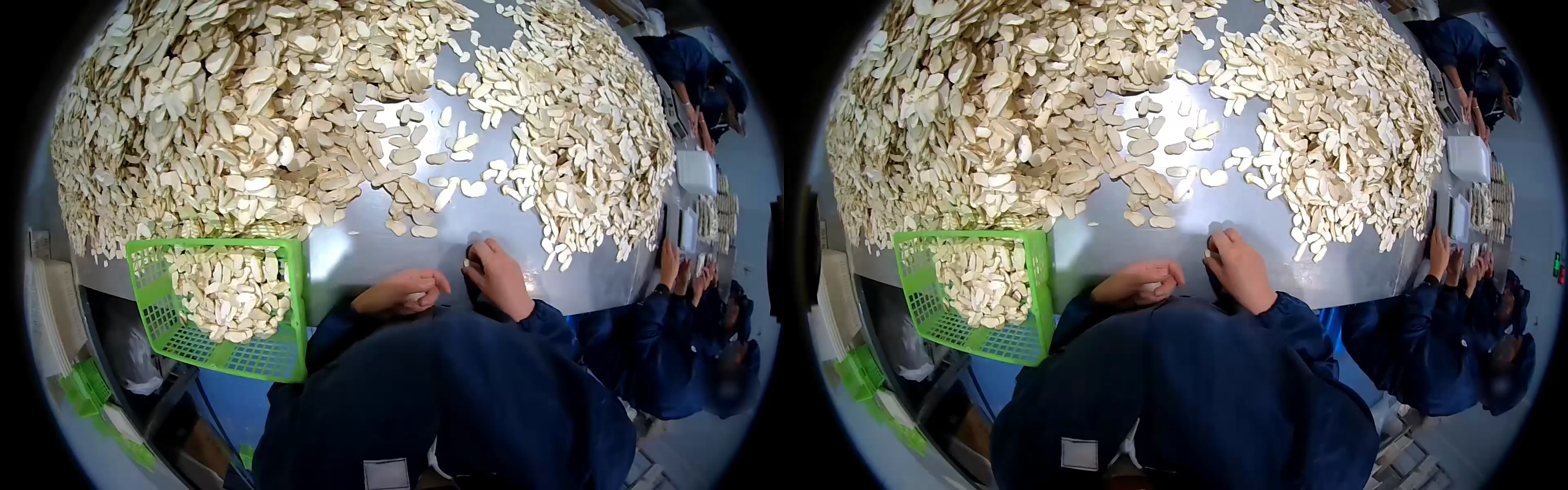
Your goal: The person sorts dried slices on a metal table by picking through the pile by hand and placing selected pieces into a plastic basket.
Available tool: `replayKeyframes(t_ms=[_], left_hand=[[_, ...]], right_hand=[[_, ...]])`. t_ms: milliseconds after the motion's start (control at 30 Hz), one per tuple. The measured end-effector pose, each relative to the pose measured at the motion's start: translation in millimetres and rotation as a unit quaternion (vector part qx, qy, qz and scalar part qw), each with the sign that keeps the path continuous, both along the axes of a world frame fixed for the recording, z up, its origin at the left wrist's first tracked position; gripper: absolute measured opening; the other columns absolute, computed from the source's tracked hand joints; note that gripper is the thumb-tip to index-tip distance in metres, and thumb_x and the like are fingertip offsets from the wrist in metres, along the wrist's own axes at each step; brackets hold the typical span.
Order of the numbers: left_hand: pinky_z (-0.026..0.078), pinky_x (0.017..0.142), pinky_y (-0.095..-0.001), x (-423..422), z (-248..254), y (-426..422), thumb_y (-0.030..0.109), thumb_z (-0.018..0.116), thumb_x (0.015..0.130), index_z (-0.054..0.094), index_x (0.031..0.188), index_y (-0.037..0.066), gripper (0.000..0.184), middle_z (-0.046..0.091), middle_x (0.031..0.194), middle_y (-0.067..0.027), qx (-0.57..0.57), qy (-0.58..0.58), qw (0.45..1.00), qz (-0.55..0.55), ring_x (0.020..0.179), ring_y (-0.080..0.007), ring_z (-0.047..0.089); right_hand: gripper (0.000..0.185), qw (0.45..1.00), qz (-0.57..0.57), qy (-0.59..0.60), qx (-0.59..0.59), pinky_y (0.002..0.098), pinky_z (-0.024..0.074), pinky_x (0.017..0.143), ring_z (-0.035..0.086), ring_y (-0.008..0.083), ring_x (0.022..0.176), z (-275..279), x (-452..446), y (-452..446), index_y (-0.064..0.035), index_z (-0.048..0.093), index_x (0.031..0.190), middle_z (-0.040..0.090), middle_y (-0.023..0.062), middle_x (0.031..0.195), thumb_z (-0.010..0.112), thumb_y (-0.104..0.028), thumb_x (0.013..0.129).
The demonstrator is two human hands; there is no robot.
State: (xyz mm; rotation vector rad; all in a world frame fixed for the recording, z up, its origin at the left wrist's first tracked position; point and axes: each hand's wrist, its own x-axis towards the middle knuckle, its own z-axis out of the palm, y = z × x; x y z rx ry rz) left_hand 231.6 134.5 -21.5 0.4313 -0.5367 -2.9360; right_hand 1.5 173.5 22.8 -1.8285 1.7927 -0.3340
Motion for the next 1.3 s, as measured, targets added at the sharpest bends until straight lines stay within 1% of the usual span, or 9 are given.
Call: replayKeyframes(t_ms=[233, 333, 433, 533, 800, 900, 967, 1167, 1300], left_hand=[[0.032, 0.044, -0.0169, -8, -10, 5, 0.04, 0.027, 0.103, 0.048, 0.121, 0.002, 0.048, 0.057, 0.085, -0.0085, 0.045, -0.024, 0.999, 0.009, 0.055, -0.0056, 0.043], [0.044, 0.056, -0.0205, -10, -11, 8, 0.056, 0.017, 0.1, 0.051, 0.119, 0.001, 0.067, 0.06, 0.093, -0.0124, 0.105, 0.031, 0.993, 0.032, 0.064, -0.0085, 0.051], [0.047, 0.064, -0.023, -6, -35, 4, 0.05, 0.022, 0.102, 0.056, 0.109, 0.001, 0.06, 0.061, 0.093, -0.0113, 0.065, 0.081, 0.994, -0.043, 0.068, -0.0098, 0.053], [0.043, 0.057, -0.0187, -8, -32, 8, 0.036, 0.034, 0.103, 0.058, 0.096, 0.002, 0.043, 0.058, 0.086, -0.0066, 0.01, -0.011, 0.999, -0.046, 0.068, -0.0078, 0.053], [0.037, 0.053, -0.0166, -7, -26, 7, 0.03, 0.04, 0.102, 0.058, 0.096, 0.002, 0.034, 0.055, 0.082, -0.0032, -0.035, 0.005, 0.999, -0.024, 0.06, -0.0039, 0.043], [0.037, 0.051, -0.0165, -4, -19, 2, 0.03, 0.041, 0.102, 0.058, 0.095, 0.002, 0.034, 0.055, 0.08, -0.0024, -0.038, 0.017, 0.998, -0.042, 0.06, -0.0035, 0.043], [0.035, 0.05, -0.0162, -5, -20, 3, 0.03, 0.042, 0.101, 0.058, 0.095, 0.002, 0.033, 0.054, 0.079, -0.0016, -0.038, 0.023, 0.998, -0.044, 0.059, -0.0031, 0.042], [0.03, 0.045, -0.0148, -6, -21, 6, 0.032, 0.043, 0.101, 0.058, 0.093, 0.003, 0.034, 0.053, 0.076, 0.0006, -0.054, -0.002, 0.998, -0.04, 0.055, -0.001, 0.04], [0.027, 0.043, -0.0145, -5, -15, 4, 0.033, 0.042, 0.101, 0.059, 0.096, 0.004, 0.034, 0.052, 0.076, 0.0024, -0.068, -0.003, 0.997, -0.031, 0.054, -0.0001, 0.038]], right_hand=[[0.009, 0.906, -0.067, -0.377, 0.178, 0.0244, 0.0393, 0.056, 0.046, 0.01, 0.058, 32, 12, -25, -0.0038, 0.059, 0.085, 0.051, 0.0049, 0.065, 0.067, -0.008, 0.083], [0.024, 0.975, -0.041, -0.217, 0.016, 0.0277, 0.0437, 0.06, 0.055, 0.0187, 0.066, 31, 25, -47, -0.0016, 0.061, 0.102, 0.058, 0.0086, 0.085, 0.068, -0.009, 0.08], [0.047, 0.986, 0.005, -0.076, -0.147, 0.0405, 0.0457, 0.087, 0.053, 0.0351, 0.105, 12, 43, -76, -0.0058, 0.056, 0.12, 0.054, 0.017, 0.117, 0.071, -0.015, 0.077], [0.051, 0.984, 0.082, -0.055, -0.147, 0.0409, 0.0452, 0.092, 0.052, 0.038, 0.107, 9, 78, -84, -0.006, 0.055, 0.122, 0.049, 0.0215, 0.128, 0.072, -0.015, 0.075], [0.023, 0.922, -0.162, -0.352, 0.011, 0.023, 0.0486, 0.063, 0.06, 0.0101, 0.07, -6, -5, -108, 0.0011, 0.061, 0.105, 0.065, 0.0068, 0.087, 0.065, -0.009, 0.085], [0.028, 0.964, -0.087, 0.053, -0.245, 0.0376, 0.0472, 0.085, 0.059, 0.0298, 0.1, 4, -12, -96, -0.0018, 0.063, 0.106, 0.061, 0.0173, 0.11, 0.068, -0.013, 0.081], [0.029, 0.968, -0.062, 0.011, -0.245, 0.0435, 0.0418, 0.093, 0.051, 0.0386, 0.11, 1, 6, -88, -0.0028, 0.063, 0.106, 0.056, 0.0211, 0.12, 0.069, -0.012, 0.078], [0.046, 0.976, 0.056, 0.004, -0.211, 0.0423, 0.0396, 0.09, 0.051, 0.0323, 0.103, -13, 80, -92, -0.0066, 0.057, 0.117, 0.057, 0.0126, 0.109, 0.07, -0.016, 0.074], [0.036, 0.984, 0.06, -0.011, -0.168, 0.0382, 0.0467, 0.072, 0.057, 0.0326, 0.081, -25, 57, -109, -0.0039, 0.06, 0.112, 0.062, 0.0132, 0.093, 0.069, -0.015, 0.079]])
